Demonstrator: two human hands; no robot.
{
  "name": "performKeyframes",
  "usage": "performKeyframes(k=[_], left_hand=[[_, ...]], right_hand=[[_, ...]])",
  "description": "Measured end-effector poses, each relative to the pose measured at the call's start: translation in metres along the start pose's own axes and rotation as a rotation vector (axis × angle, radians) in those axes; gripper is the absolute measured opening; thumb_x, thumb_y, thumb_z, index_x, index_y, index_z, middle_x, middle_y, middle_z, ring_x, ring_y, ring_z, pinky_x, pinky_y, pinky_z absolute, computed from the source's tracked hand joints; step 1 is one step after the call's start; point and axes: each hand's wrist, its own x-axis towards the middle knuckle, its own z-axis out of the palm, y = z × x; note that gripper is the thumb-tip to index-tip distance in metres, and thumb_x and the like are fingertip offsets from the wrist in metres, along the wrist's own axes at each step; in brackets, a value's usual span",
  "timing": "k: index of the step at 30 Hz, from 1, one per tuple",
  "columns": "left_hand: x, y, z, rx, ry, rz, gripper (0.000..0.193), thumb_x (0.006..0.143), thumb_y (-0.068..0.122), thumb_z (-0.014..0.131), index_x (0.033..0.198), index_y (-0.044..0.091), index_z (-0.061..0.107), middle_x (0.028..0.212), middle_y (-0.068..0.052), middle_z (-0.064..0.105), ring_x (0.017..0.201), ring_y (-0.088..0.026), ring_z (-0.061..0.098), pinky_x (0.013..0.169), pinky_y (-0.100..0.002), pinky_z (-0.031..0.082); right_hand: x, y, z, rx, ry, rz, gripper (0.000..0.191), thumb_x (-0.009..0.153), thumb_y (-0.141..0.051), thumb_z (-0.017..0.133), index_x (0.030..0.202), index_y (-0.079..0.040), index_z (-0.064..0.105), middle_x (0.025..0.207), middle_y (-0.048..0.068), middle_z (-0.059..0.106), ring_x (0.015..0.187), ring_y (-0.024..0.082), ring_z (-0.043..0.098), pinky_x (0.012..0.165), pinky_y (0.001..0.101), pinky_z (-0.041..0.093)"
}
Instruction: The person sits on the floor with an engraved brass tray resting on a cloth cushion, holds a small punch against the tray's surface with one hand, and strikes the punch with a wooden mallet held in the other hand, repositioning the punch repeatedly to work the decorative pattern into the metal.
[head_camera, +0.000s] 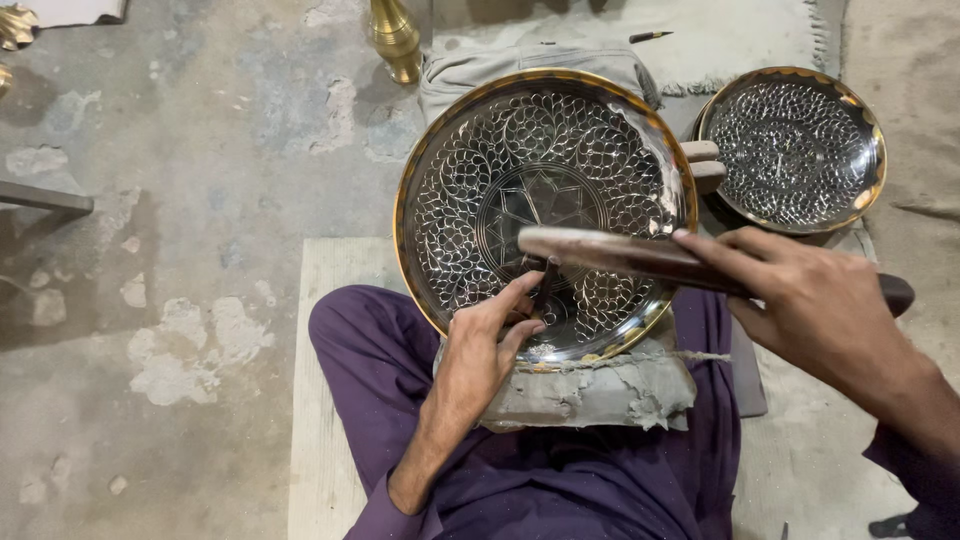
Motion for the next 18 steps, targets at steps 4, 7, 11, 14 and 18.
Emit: performKeyframes(k=[4, 7, 11, 14, 18], left_hand=[[-0.001, 0.003, -0.002, -0.005, 0.008, 0.042, 0.053, 0.088, 0.003, 0.073, 0.139, 0.008, 0.059, 0.095, -0.015, 0.076, 0.088, -0.025, 0.078, 0.078, -0.037, 0.06], [-0.001, 0.003, -0.002, -0.009, 0.005, 0.025, 0.053, 0.089, 0.003, 0.073, 0.139, 0.009, 0.058, 0.096, -0.015, 0.076, 0.089, -0.025, 0.078, 0.079, -0.036, 0.06], [-0.005, 0.001, 0.002, -0.004, 0.054, -0.022, 0.054, 0.087, 0.003, 0.074, 0.139, 0.008, 0.058, 0.098, -0.015, 0.077, 0.09, -0.025, 0.079, 0.077, -0.035, 0.062], [-0.009, -0.001, 0.005, -0.066, 0.09, -0.074, 0.053, 0.088, 0.001, 0.072, 0.139, 0.007, 0.057, 0.095, -0.015, 0.077, 0.089, -0.024, 0.081, 0.076, -0.034, 0.065], [-0.011, -0.002, 0.011, -0.11, 0.169, -0.096, 0.054, 0.089, 0.0, 0.072, 0.14, 0.005, 0.053, 0.101, -0.017, 0.076, 0.092, -0.023, 0.08, 0.076, -0.031, 0.068]], right_hand=[[-0.005, 0.01, 0.005, 0.291, 0.174, 0.005, 0.072, 0.087, -0.026, 0.072, 0.155, -0.025, 0.049, 0.117, 0.004, 0.069, 0.078, 0.017, 0.072, 0.069, 0.0317, 0.062], [-0.004, 0.015, 0.002, 0.04, 0.139, -0.124, 0.072, 0.082, -0.03, 0.073, 0.151, -0.028, 0.052, 0.118, 0.003, 0.071, 0.08, 0.017, 0.073, 0.064, 0.0306, 0.062], [0.005, 0.011, -0.002, 0.196, 0.111, 0.014, 0.065, 0.09, -0.025, 0.069, 0.151, -0.027, 0.05, 0.119, 0.002, 0.07, 0.073, 0.017, 0.072, 0.064, 0.0308, 0.063], [0.016, 0.005, -0.008, 0.084, -0.131, 0.036, 0.074, 0.084, -0.035, 0.076, 0.153, -0.041, 0.052, 0.129, -0.01, 0.07, 0.072, 0.013, 0.075, 0.066, 0.0289, 0.065], [0.031, -0.008, -0.019, 0.066, 0.118, -0.118, 0.065, 0.092, -0.021, 0.071, 0.153, -0.031, 0.052, 0.118, -0.002, 0.071, 0.08, 0.014, 0.072, 0.057, 0.0289, 0.061]])
